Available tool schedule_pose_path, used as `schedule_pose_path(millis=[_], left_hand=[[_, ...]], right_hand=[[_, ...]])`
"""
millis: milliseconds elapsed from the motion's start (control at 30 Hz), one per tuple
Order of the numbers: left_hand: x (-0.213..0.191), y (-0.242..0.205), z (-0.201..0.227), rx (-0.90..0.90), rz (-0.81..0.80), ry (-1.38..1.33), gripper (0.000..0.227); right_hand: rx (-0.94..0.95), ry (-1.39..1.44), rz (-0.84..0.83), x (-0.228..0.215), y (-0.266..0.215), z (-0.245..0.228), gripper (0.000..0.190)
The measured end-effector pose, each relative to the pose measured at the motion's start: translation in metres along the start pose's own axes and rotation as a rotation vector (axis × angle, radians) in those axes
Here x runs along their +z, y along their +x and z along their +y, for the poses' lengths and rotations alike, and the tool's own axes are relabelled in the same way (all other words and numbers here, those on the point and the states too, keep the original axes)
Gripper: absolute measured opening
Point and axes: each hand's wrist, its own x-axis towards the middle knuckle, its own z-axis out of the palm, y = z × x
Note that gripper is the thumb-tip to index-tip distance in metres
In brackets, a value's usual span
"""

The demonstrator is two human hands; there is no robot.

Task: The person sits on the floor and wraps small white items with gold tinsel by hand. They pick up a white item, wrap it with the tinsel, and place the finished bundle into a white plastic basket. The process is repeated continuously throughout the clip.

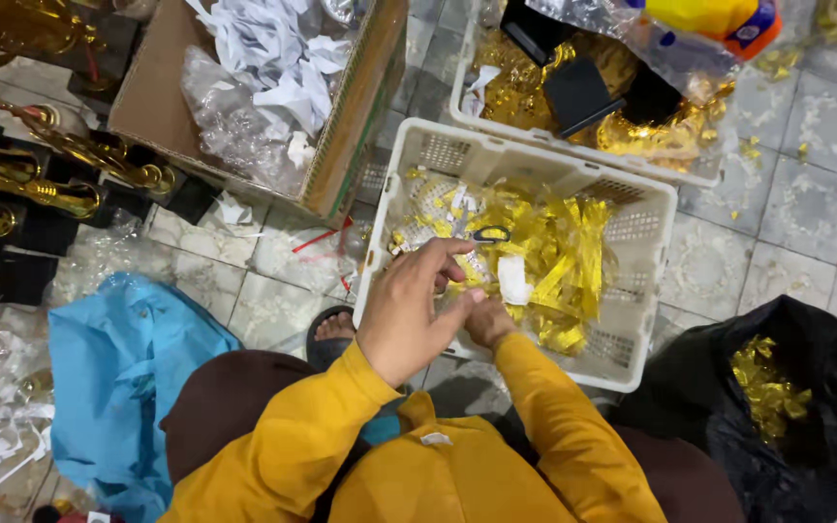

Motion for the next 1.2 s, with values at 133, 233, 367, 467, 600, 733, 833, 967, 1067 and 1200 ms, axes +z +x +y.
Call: schedule_pose_path(millis=[133, 233, 367, 467, 600, 733, 833, 967, 1067, 1200], left_hand=[[0.009, -0.002, -0.006, 0.035, 0.024, 0.014, 0.042], [0.016, -0.002, -0.012, 0.036, 0.018, 0.030, 0.042], [0.022, 0.003, -0.012, -0.042, -0.068, 0.065, 0.045], [0.031, 0.010, -0.014, -0.053, -0.179, 0.149, 0.056], [0.028, 0.013, 0.006, -0.094, -0.273, 0.228, 0.074], [0.037, 0.014, 0.010, -0.089, -0.327, 0.333, 0.078], [0.043, 0.016, 0.009, -0.053, -0.288, 0.341, 0.064], [0.068, 0.023, -0.030, 0.063, -0.093, 0.378, 0.008], [0.069, 0.025, -0.034, 0.047, -0.090, 0.236, 0.013], [0.052, 0.020, -0.003, -0.037, -0.167, 0.229, 0.024]], right_hand=[[0.514, 0.704, -0.266, -0.148, -0.080, -0.036, 0.056], [0.563, 0.782, -0.314, -0.147, -0.088, -0.030, 0.060], [0.425, 0.511, -0.282, -0.167, -0.097, -0.006, 0.054], [0.265, 0.310, -0.056, -0.133, -0.083, 0.057, 0.046], [0.163, 0.416, 0.240, -0.215, -0.165, 0.053, 0.035], [0.006, 0.866, 0.569, -0.266, -0.237, 0.027, 0.029], [-0.086, 1.183, 0.670, -0.264, -0.254, 0.013, 0.027], [-0.110, 1.471, 0.671, -0.254, -0.258, 0.016, 0.028], [0.024, 1.537, 0.790, -0.241, -0.257, 0.034, 0.025], [0.159, 1.437, 0.961, -0.220, -0.240, 0.057, 0.013]])
